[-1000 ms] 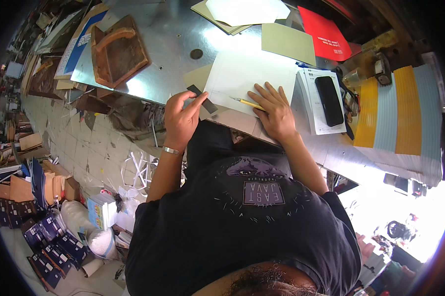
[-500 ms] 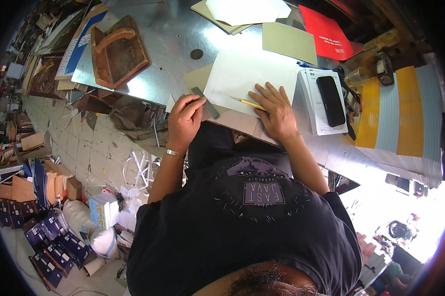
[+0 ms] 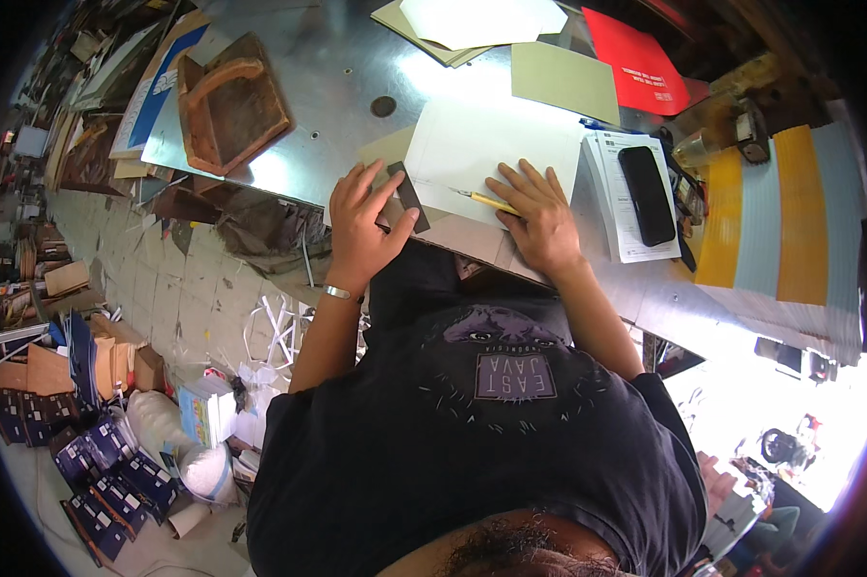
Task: The person measures, marks, and scores sheets of paper using a pen, a square, and a box cutter. The person handles paper, a square, a pen, and a box cutter.
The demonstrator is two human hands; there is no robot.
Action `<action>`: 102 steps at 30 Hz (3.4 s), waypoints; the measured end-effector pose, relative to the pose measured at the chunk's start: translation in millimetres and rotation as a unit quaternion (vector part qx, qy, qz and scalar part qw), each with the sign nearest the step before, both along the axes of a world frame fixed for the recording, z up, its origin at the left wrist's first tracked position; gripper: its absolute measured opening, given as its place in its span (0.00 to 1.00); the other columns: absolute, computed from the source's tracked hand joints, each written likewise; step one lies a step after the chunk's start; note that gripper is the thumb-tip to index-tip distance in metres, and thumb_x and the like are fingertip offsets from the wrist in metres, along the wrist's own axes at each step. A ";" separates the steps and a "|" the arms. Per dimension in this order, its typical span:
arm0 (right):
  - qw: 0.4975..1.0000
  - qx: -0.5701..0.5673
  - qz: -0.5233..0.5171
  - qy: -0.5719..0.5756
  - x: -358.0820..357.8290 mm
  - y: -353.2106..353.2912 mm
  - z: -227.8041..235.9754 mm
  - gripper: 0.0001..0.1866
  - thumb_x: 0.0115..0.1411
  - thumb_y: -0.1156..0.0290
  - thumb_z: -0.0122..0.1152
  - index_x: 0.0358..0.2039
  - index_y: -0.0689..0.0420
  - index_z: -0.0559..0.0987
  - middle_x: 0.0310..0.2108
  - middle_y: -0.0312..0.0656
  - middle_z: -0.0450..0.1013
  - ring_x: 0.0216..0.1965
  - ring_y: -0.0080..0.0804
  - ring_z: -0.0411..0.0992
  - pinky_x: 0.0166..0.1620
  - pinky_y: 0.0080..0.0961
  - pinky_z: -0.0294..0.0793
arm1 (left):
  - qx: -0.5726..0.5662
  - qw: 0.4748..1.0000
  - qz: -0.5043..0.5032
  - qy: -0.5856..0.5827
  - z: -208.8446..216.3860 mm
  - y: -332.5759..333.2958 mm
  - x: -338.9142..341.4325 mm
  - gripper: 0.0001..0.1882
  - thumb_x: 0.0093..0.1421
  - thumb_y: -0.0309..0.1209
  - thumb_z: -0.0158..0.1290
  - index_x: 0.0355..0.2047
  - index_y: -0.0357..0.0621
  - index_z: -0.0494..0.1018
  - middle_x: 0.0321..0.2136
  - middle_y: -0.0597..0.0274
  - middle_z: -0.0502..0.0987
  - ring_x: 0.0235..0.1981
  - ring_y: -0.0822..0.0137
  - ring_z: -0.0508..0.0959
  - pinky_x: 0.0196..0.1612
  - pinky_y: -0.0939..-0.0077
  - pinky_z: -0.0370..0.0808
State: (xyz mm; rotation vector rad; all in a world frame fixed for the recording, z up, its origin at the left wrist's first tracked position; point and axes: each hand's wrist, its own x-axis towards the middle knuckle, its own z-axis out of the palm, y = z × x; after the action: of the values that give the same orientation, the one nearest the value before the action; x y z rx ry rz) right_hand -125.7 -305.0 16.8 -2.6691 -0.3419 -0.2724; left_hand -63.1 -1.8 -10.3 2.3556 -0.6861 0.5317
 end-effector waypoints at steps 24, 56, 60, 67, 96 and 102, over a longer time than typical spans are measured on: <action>0.992 0.039 -0.020 -0.114 -5.8 -1.5 3.6 0.24 0.63 0.67 0.73 0.61 0.48 0.85 0.57 0.41 0.83 0.63 0.47 0.77 0.71 0.61 0.66 | 0.010 0.999 0.030 0.002 -6.3 -7.8 1.3 0.30 0.59 0.43 0.72 0.59 0.44 0.82 0.66 0.49 0.79 0.69 0.43 0.74 0.72 0.42 0.63; 0.949 -0.098 -0.280 -0.109 -23.8 -102.0 42.2 0.26 0.64 0.65 0.72 0.62 0.52 0.85 0.46 0.43 0.78 0.50 0.49 0.74 0.54 0.46 0.70 | 0.025 0.996 0.088 0.019 -15.9 -13.6 2.3 0.31 0.62 0.42 0.66 0.63 0.47 0.77 0.68 0.52 0.77 0.71 0.47 0.73 0.75 0.39 0.58; 0.973 -0.083 -0.179 -0.121 29.8 -146.7 52.8 0.18 0.62 0.68 0.73 0.53 0.48 0.88 0.42 0.39 0.80 0.48 0.45 0.76 0.54 0.44 0.71 | 0.036 0.995 0.093 0.015 -16.8 -13.5 2.0 0.30 0.61 0.42 0.65 0.62 0.47 0.78 0.68 0.52 0.78 0.71 0.47 0.74 0.75 0.41 0.59; 0.979 -0.168 -0.082 0.074 124.0 -196.1 60.2 0.08 0.56 0.70 0.76 0.37 0.51 0.90 0.38 0.45 0.83 0.44 0.48 0.82 0.50 0.47 0.77 | 0.030 0.994 0.106 -0.004 -15.1 -13.8 2.4 0.29 0.59 0.43 0.65 0.60 0.47 0.80 0.65 0.51 0.80 0.68 0.46 0.77 0.72 0.42 0.63; 0.746 0.657 -0.108 0.029 88.8 -47.8 73.5 0.22 0.75 0.69 0.66 0.64 0.64 0.72 0.36 0.42 0.81 0.32 0.27 0.82 0.37 0.27 0.86 | 0.002 0.997 0.081 -0.016 -20.5 -10.9 1.9 0.29 0.65 0.46 0.63 0.63 0.51 0.76 0.67 0.54 0.76 0.71 0.50 0.72 0.75 0.40 0.59; 0.736 0.673 -0.048 0.055 74.7 -20.6 28.2 0.10 0.77 0.66 0.63 0.46 0.61 0.80 0.28 0.39 0.78 0.27 0.31 0.79 0.34 0.29 0.83 | -0.018 0.997 0.076 -0.026 -19.9 -12.4 -0.6 0.25 0.68 0.47 0.60 0.63 0.55 0.79 0.69 0.55 0.76 0.71 0.51 0.72 0.75 0.41 0.58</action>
State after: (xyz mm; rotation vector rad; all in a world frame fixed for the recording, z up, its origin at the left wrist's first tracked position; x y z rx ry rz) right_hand -51.0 -325.7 45.0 -1.2271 0.0711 -0.2410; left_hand -63.7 -14.2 -30.2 2.3783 -0.5190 0.6692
